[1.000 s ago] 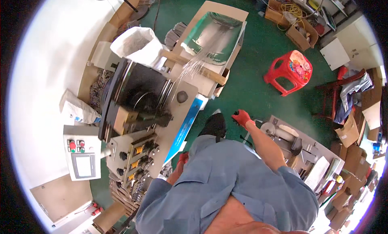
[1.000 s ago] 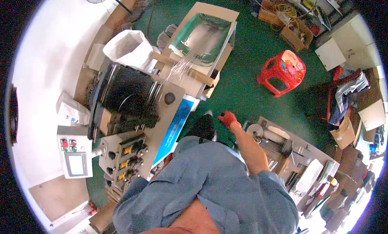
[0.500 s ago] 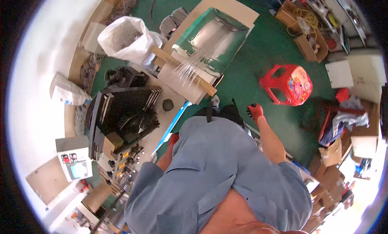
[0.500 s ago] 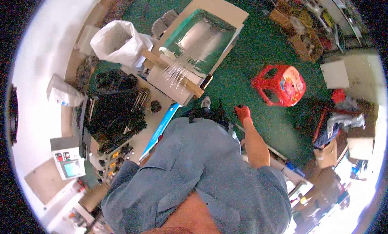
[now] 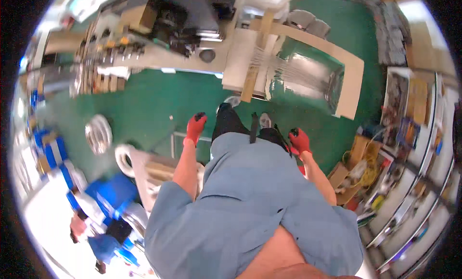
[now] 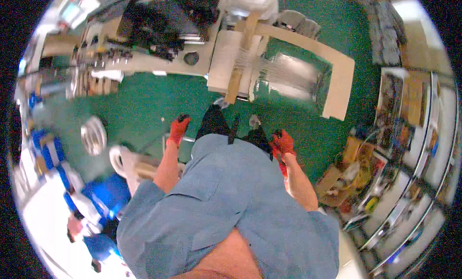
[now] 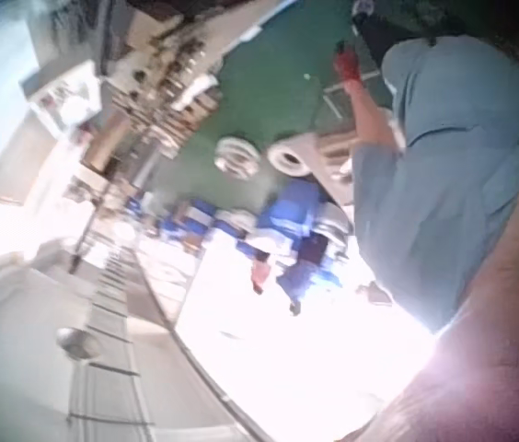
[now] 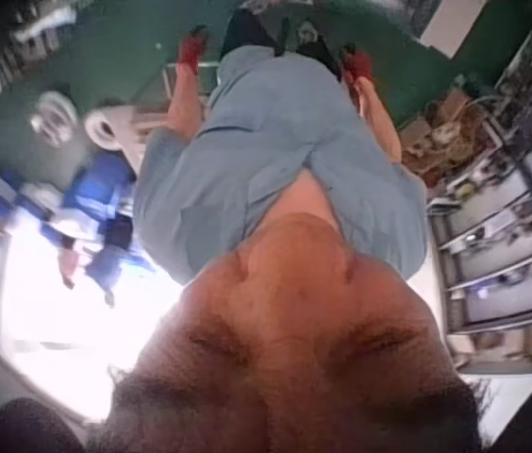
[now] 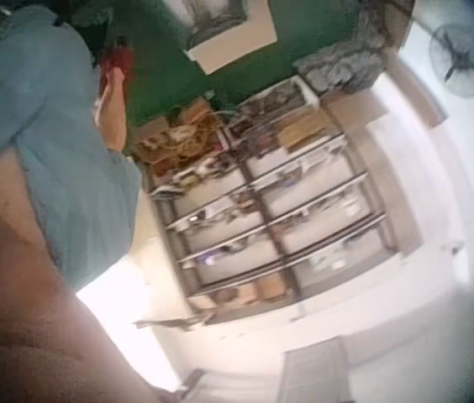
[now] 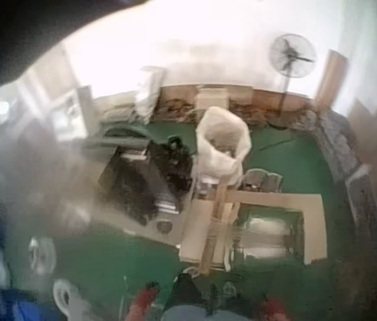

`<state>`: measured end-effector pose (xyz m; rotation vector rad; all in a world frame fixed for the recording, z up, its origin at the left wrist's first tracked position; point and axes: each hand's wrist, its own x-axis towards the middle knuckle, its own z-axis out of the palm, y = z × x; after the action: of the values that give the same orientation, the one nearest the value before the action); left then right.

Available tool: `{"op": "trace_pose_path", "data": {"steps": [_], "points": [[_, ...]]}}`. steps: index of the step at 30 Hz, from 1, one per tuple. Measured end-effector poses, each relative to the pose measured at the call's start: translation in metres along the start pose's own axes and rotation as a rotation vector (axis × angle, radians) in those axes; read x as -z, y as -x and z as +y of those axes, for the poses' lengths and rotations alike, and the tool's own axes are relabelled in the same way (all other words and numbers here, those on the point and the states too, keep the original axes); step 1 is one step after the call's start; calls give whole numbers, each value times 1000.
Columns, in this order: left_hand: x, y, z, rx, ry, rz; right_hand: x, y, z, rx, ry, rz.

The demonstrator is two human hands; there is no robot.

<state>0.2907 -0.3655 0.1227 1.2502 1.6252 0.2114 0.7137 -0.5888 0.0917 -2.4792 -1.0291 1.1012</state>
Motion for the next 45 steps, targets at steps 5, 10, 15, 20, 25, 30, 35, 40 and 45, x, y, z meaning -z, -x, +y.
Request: {"op": "trace_pose_path", "data": {"steps": [5, 10, 15, 20, 25, 30, 35, 40, 45], "points": [[-15, 140, -41, 8, -520, 433, 46, -38, -22, 468, 282, -278], [-16, 237, -52, 98, -720, 748, 28, -60, -64, 610, 315, -450], [-29, 266, -85, 166, -552, 827, -13, -48, -95, 836, 390, -549], [-37, 250, -97, 120, -562, 919, -69, -94, -25, 883, 320, -600], [-7, 255, -89, -10, -616, 735, -67, -92, 34, 273, 338, -715], [-13, 239, -125, -274, -538, 752, -61, -39, 105, 198, 689, -653], [-20, 237, -148, -377, -457, 871, -154, -14, 284, 119, 345, -663], [-22, 226, -149, -425, -439, 851, -244, 33, 211, -7, 493, -587], [-22, 221, -153, -413, -430, 830, -277, 28, 209, -39, 585, -563]]}}
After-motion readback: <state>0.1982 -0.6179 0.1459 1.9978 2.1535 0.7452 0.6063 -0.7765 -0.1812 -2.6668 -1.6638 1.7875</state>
